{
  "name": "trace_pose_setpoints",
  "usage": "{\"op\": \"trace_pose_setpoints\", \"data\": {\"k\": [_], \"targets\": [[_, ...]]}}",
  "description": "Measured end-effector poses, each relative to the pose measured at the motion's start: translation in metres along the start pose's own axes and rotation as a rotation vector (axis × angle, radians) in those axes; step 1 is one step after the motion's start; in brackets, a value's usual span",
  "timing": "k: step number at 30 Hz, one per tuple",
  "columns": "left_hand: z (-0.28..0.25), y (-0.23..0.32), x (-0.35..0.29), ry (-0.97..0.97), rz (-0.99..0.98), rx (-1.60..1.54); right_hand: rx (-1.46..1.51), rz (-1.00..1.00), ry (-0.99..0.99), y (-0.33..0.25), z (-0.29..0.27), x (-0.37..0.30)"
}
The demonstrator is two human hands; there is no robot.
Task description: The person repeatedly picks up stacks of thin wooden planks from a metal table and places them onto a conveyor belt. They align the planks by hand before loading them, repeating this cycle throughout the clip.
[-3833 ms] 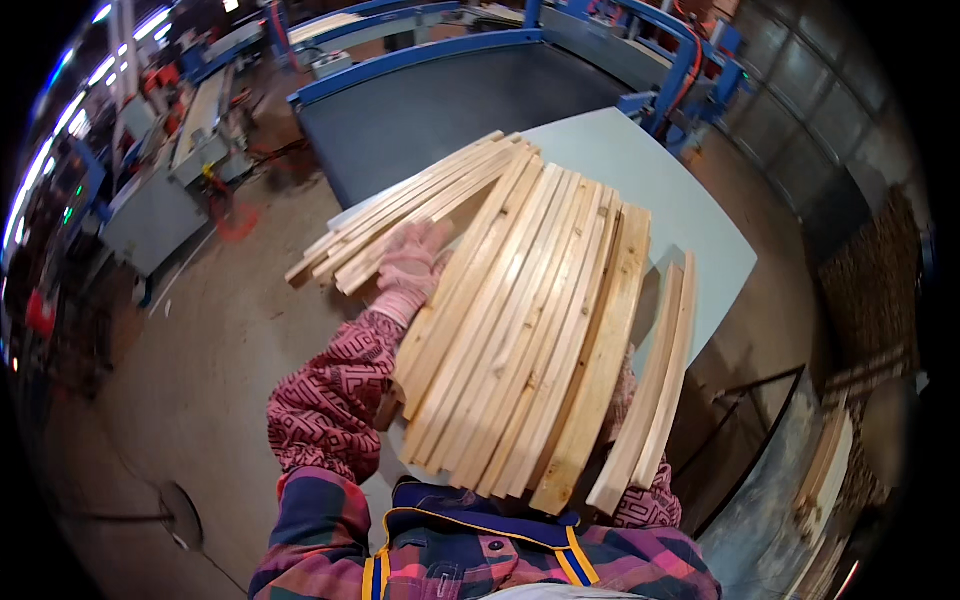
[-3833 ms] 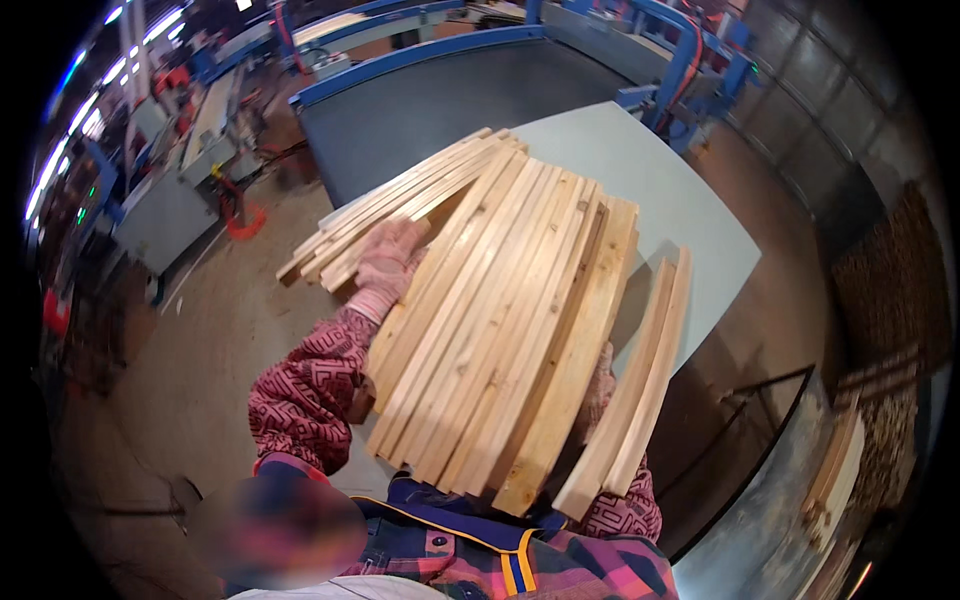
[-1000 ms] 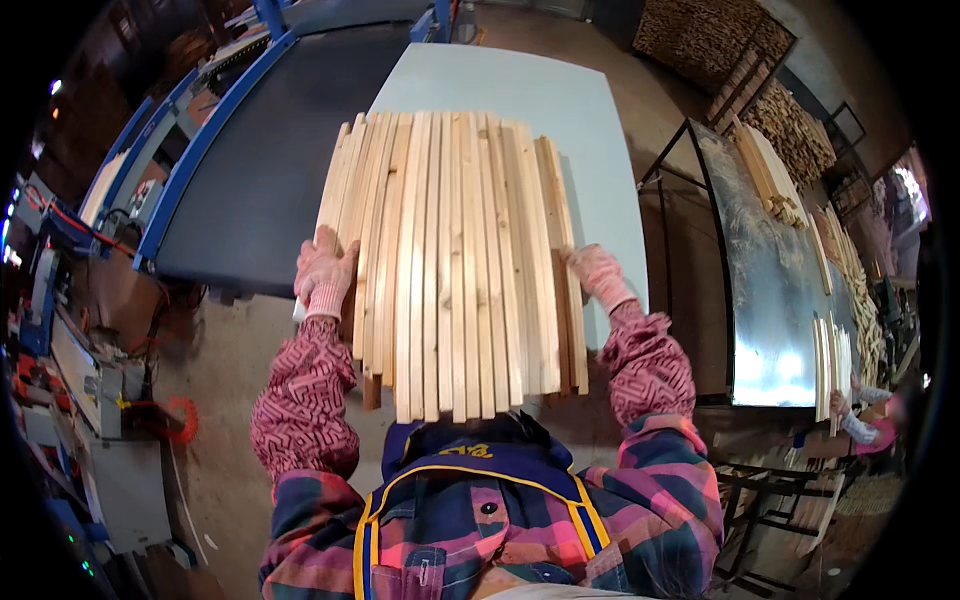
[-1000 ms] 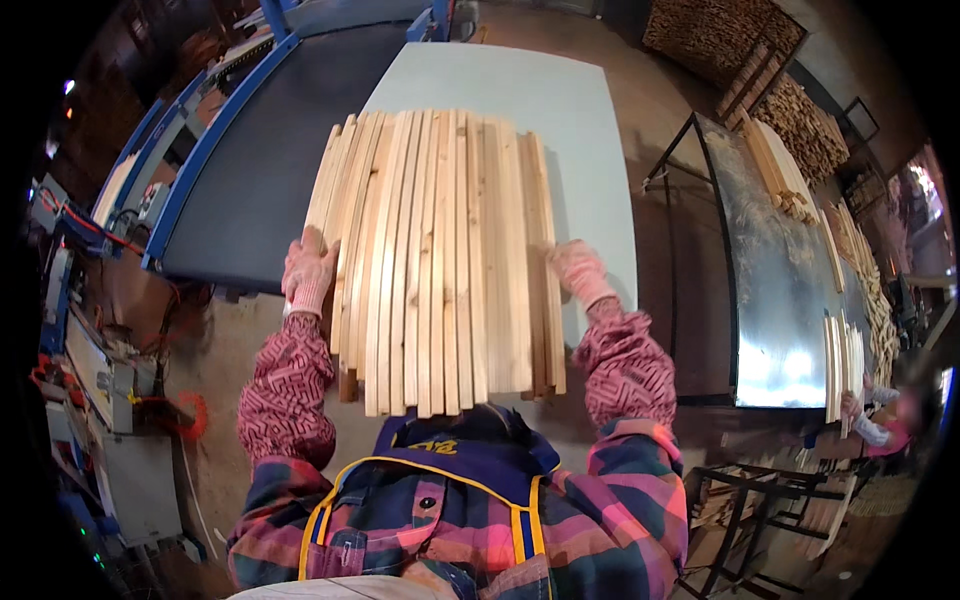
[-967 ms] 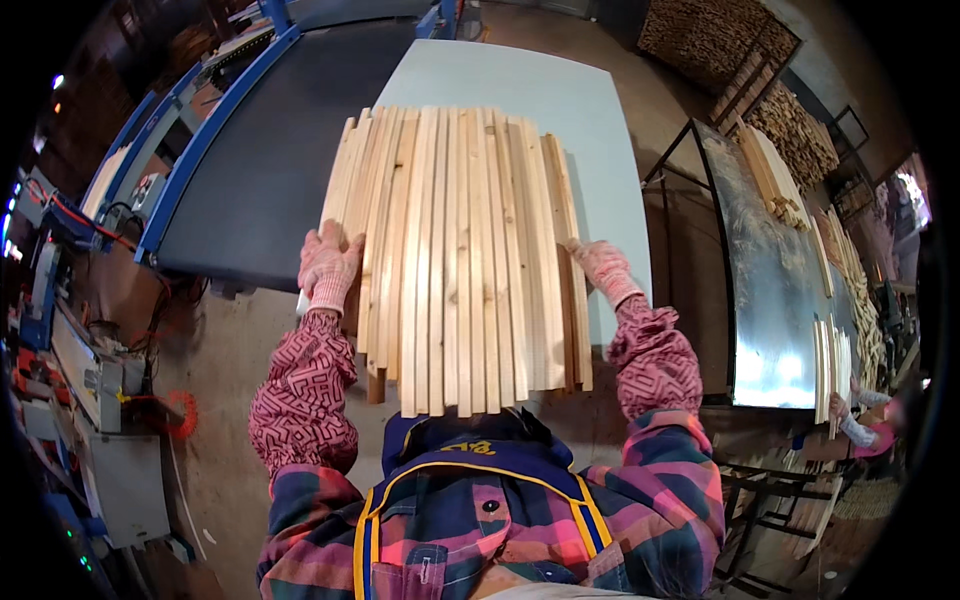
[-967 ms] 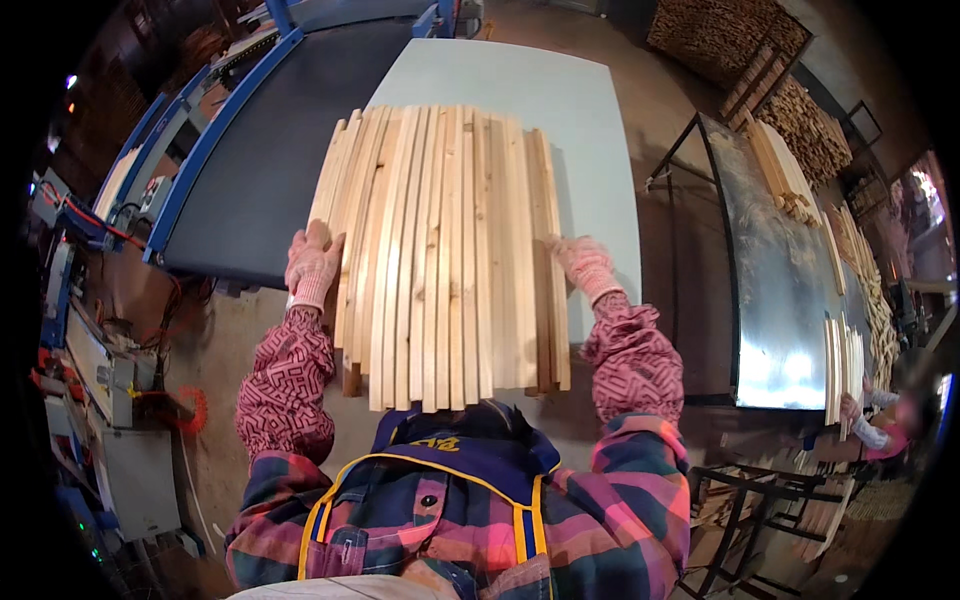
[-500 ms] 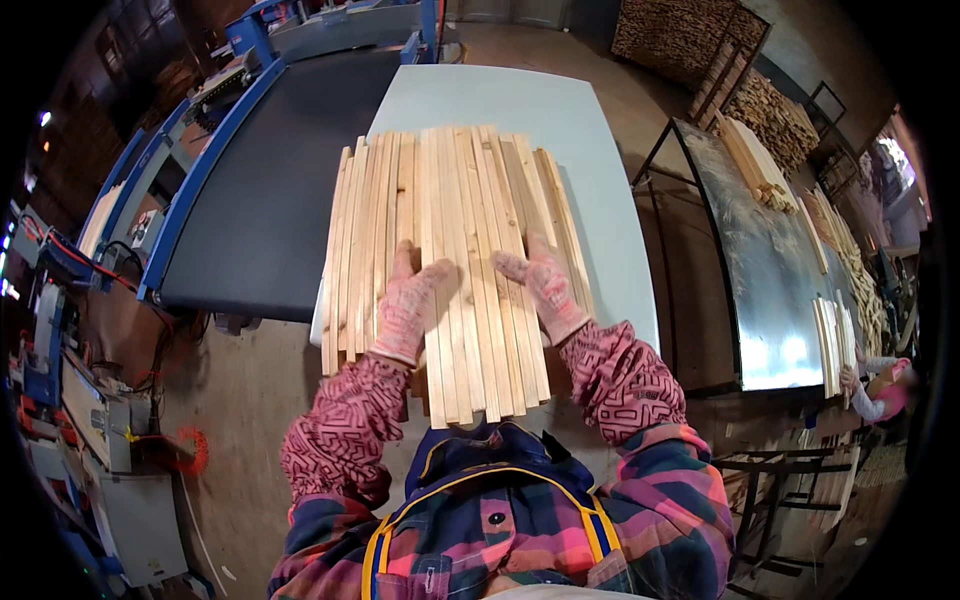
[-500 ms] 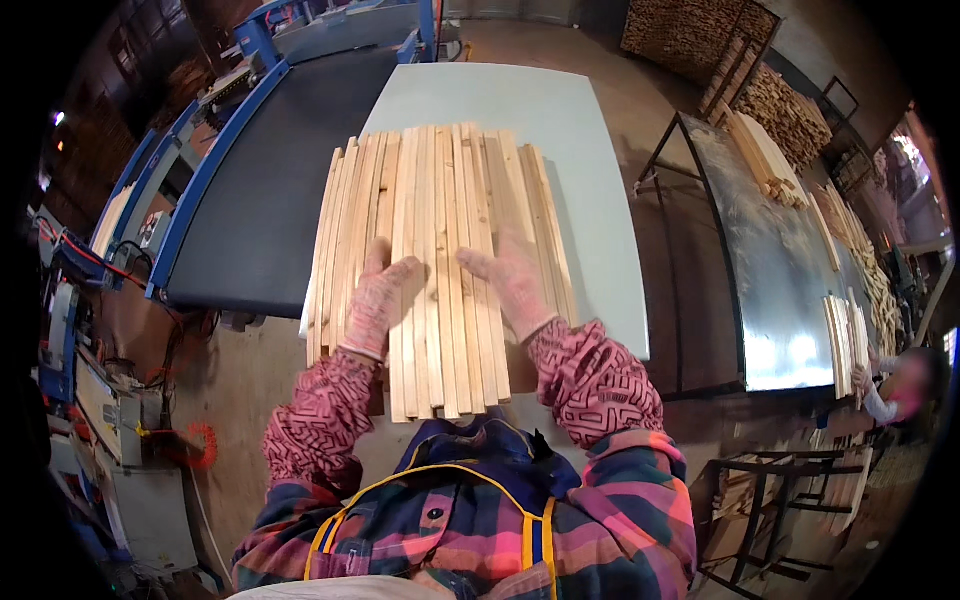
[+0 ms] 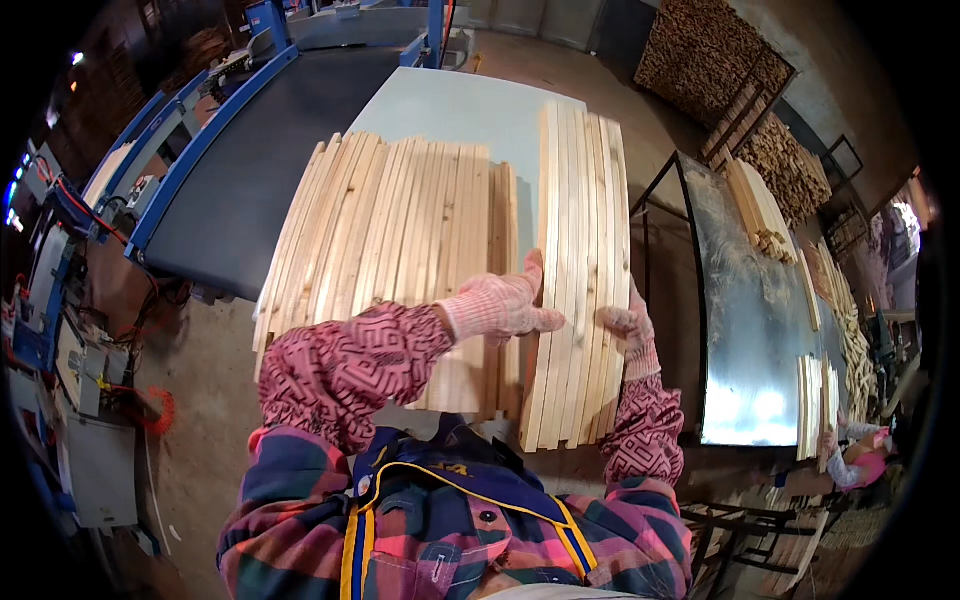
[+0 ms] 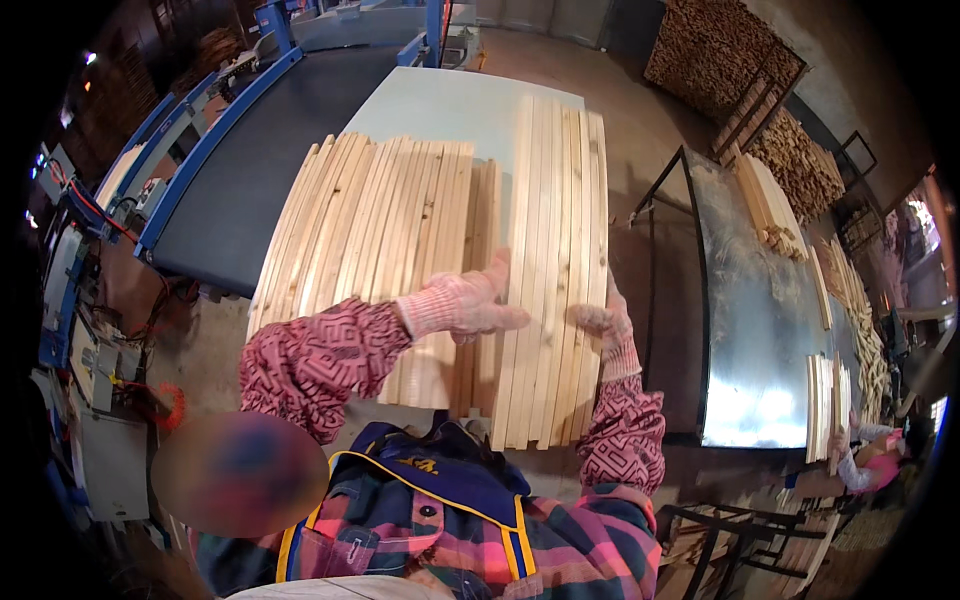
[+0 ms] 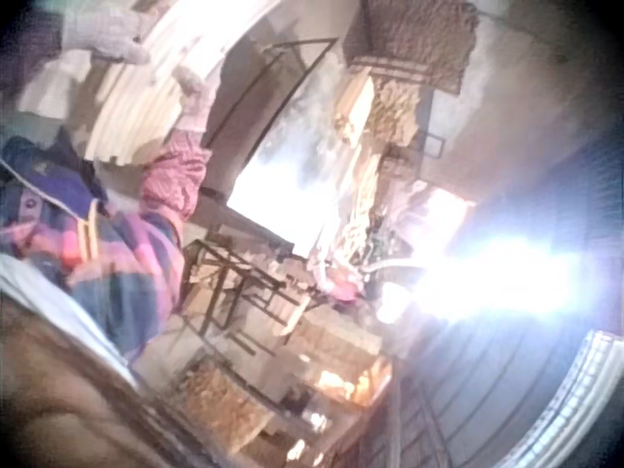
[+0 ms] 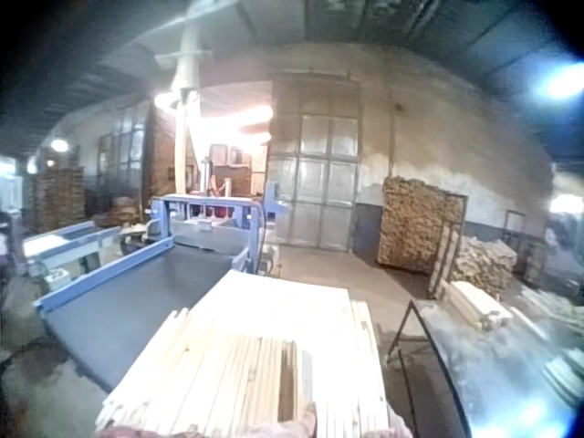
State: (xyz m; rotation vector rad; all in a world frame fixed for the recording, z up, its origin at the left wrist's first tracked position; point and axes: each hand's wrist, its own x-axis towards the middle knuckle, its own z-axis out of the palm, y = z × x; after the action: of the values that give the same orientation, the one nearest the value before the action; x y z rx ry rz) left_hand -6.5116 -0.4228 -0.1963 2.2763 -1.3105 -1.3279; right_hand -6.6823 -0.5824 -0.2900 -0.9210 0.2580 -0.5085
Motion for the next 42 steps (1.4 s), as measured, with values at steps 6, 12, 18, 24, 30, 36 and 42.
{"op": "trace_pose_setpoints", "data": {"k": [6,12,18,24,30,36,42], "targets": [[0.024,-0.001,0.061,0.049,0.027,-0.143,-0.015,0.323,0.3,0.051,-0.097,0.038],[-0.039,-0.087,-0.009,0.695,0.219,-0.338,-1.432,0.221,0.158,0.045,-0.091,0.053],[-0.078,-0.278,-0.09,1.2,-0.887,0.316,-1.78,0.481,0.258,0.03,-0.041,0.058],[-0.059,-0.314,-0.07,0.914,-0.857,0.068,-1.892,0.381,0.473,0.043,-0.037,0.058],[-0.083,-0.331,-0.079,0.837,-0.736,0.103,-1.889,0.619,0.614,0.061,0.002,0.055],[-0.145,-0.364,-0.09,0.773,-0.724,0.109,-1.856,0.473,0.682,0.112,0.036,0.016],[-0.152,-0.363,-0.098,0.672,-0.585,0.089,-1.794,0.699,0.909,0.104,0.074,0.038]]}}
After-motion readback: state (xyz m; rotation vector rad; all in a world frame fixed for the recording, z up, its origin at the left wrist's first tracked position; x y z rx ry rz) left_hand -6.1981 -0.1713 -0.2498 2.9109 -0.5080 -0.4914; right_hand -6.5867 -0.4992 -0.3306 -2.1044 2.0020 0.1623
